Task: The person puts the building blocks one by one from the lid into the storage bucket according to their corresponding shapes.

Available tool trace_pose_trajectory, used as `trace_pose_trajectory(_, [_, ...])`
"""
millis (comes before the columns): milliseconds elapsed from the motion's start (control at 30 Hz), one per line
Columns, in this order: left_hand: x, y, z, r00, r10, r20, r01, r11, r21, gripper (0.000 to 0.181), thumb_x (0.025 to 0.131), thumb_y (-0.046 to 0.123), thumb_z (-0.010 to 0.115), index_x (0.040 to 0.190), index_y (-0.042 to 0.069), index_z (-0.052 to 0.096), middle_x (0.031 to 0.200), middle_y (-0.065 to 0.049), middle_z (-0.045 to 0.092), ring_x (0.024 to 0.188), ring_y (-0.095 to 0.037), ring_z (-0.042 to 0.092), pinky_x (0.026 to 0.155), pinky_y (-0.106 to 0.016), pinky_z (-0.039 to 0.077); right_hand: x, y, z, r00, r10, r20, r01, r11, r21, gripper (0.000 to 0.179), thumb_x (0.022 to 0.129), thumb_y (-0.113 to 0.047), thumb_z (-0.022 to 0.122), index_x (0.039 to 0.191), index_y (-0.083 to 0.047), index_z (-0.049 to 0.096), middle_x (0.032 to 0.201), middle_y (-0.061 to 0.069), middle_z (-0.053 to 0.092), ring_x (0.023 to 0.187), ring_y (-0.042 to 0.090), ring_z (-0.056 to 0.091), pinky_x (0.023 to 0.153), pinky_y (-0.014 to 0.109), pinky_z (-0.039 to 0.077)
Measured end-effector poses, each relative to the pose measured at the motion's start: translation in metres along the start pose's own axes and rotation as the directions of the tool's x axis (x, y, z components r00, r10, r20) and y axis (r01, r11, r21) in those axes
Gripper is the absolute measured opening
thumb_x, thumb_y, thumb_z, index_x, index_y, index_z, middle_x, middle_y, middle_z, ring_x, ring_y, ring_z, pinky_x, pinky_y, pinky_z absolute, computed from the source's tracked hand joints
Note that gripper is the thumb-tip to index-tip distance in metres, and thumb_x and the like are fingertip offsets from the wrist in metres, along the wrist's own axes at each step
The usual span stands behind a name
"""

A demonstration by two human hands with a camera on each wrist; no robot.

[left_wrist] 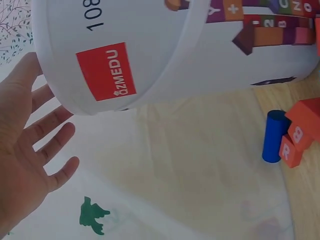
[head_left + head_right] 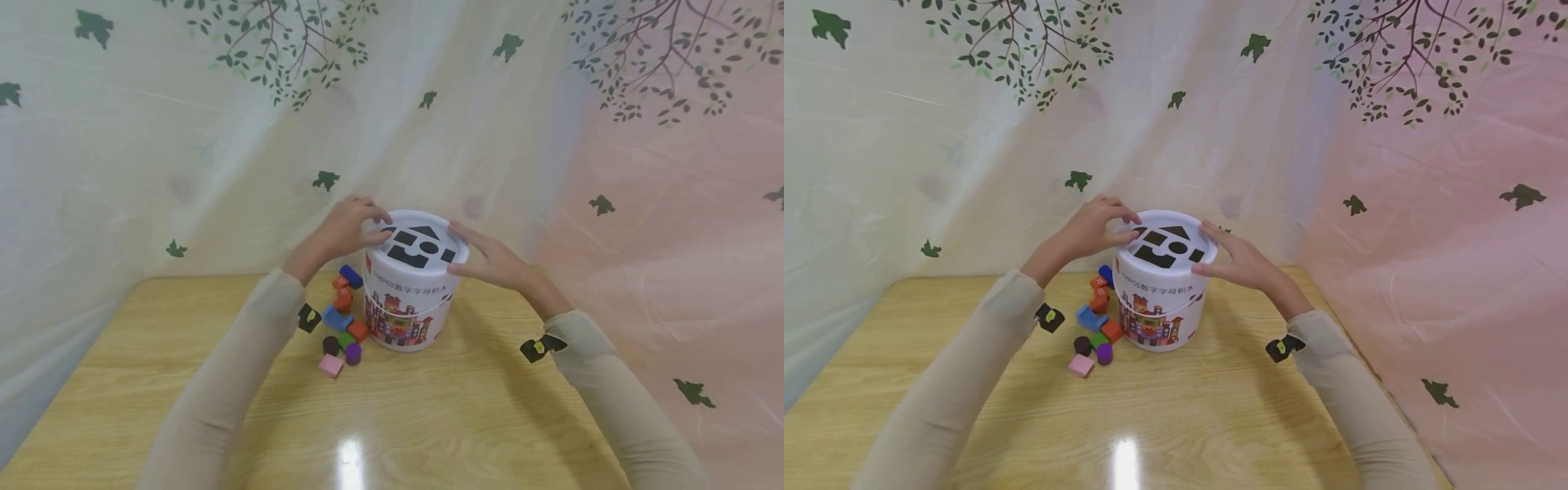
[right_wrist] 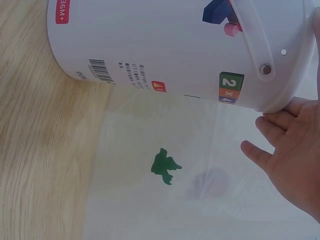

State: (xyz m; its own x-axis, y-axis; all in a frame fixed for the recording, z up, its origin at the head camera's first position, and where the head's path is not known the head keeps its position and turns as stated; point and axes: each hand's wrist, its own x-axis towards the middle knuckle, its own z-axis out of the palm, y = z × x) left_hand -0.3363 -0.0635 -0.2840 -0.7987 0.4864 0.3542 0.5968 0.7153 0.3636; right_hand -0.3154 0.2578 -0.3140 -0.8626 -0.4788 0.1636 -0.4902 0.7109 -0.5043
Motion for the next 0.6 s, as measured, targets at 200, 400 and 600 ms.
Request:
trace_pose_trajectory(200, [-0.019,-0.01,0.01,0.983,-0.005,-0.183,-0.015,0.994,-0.111,0.024,0.096,0.023,0.071,0.116,0.01,0.072,0.121,-0.009,0.062,0.119,-0.026,0.055,0.106,-0.045,0.048,0.0,-0.001,-0.001,1.0,0.011,0.011,-0.011,1.0,0.013,0.091,0.089,-0.053,0.072,0.163,-0.027,0.024,0.172,-0.001,0.017,0.158,0.031,0.018,0.123,0.065,0.017])
trace_pose_trajectory(400, [-0.045,-0.026,0.022,0.934,0.021,-0.358,-0.081,0.985,-0.154,0.02,0.095,0.017,0.069,0.11,0.005,0.07,0.115,-0.011,0.063,0.113,-0.028,0.057,0.102,-0.045,0.049,0.001,-0.001,-0.001,0.999,0.024,0.027,-0.025,0.999,0.023,0.092,0.089,-0.056,0.071,0.163,-0.03,0.022,0.172,-0.002,0.015,0.159,0.029,0.017,0.121,0.067,0.018])
trace_pose_trajectory(600, [-0.065,-0.043,0.034,0.929,-0.037,-0.368,-0.045,0.976,-0.212,0.019,0.095,0.015,0.069,0.11,0.003,0.07,0.111,-0.014,0.063,0.109,-0.03,0.057,0.097,-0.049,0.051,0.003,0.003,-0.005,0.997,0.045,0.056,-0.048,0.998,0.042,0.092,0.089,-0.056,0.072,0.162,-0.034,0.022,0.172,-0.009,0.011,0.159,0.03,0.014,0.121,0.069,0.016])
